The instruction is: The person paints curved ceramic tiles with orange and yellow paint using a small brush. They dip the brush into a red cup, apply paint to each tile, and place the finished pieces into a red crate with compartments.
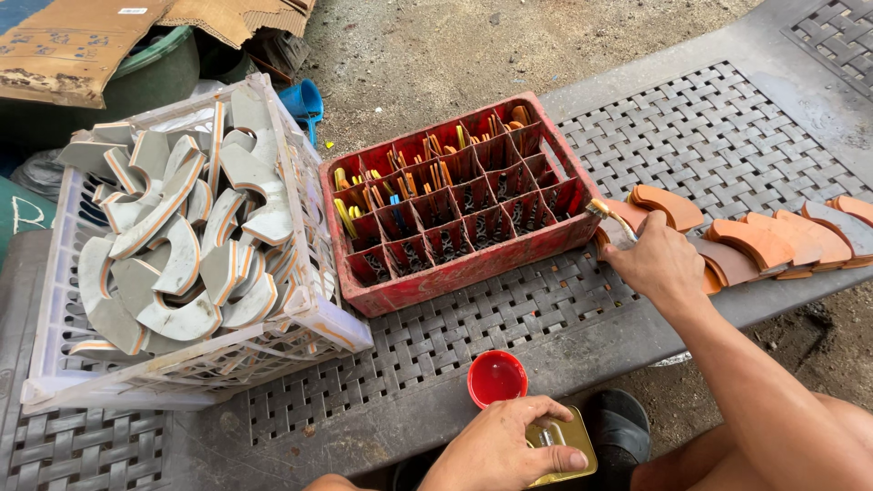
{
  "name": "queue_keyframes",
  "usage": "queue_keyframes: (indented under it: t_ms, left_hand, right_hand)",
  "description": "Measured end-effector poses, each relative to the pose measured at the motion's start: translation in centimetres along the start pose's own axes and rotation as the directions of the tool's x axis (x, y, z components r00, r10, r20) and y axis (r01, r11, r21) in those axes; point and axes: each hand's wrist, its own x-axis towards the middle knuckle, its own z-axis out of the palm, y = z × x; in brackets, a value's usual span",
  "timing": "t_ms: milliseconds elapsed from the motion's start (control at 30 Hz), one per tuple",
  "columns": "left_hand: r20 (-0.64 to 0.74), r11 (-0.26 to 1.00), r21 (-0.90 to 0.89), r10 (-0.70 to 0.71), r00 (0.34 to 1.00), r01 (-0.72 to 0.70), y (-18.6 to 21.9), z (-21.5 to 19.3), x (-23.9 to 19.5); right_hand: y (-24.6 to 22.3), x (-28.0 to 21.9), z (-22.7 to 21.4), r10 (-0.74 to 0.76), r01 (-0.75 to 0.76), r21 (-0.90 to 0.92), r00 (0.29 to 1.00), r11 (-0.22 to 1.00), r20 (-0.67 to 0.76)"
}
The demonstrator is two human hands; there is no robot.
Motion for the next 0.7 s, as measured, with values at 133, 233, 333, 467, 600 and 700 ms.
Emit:
queue_keyframes:
  t_ms: [133, 233, 333, 467, 600, 700]
  left_hand:
    - [-0.025, 0.998, 0.031, 0.049, 0.999, -0.048, 0.0, 0.2, 0.0]
    - [-0.049, 1.0, 0.012, 0.02, 0.999, -0.02, -0.2, 0.3, 0.2]
    - [-0.08, 0.999, -0.03, 0.024, 0.997, -0.027, -0.7, 0.5, 0.5]
    - [-0.189, 0.979, -0.205, -0.035, 0.981, -0.005, -1.7, 0.9, 1.5]
    - [-0.442, 0.957, -0.242, 0.038, 0.896, -0.16, -2.6, 0.6, 3.7]
    - [-0.51, 0.862, -0.376, 0.114, 0.853, -0.339, -2.4, 0.4, 5.7]
  right_hand:
    - [0.8, 0.1, 0.0, 0.023, -0.023, 0.013, 1.0, 1.0, 0.015]
    - [1.9, 0.1, -0.1, 0.005, -0.005, -0.012, 1.0, 1.0, -0.02]
    - [3.4, 0.1, -0.7, 0.002, -0.002, -0.021, 1.0, 1.0, -0.006]
    - [5.9, -0.4, -2.1, 0.06, -0.106, 0.205, 0.974, 0.973, 0.217]
    - [6.5, -3.8, -0.8, -0.246, -0.417, 0.756, 0.77, 0.504, 0.589]
    - [4.1, -7.0, 1.6, -0.496, -0.633, 0.741, 0.58, 0.226, 0.646]
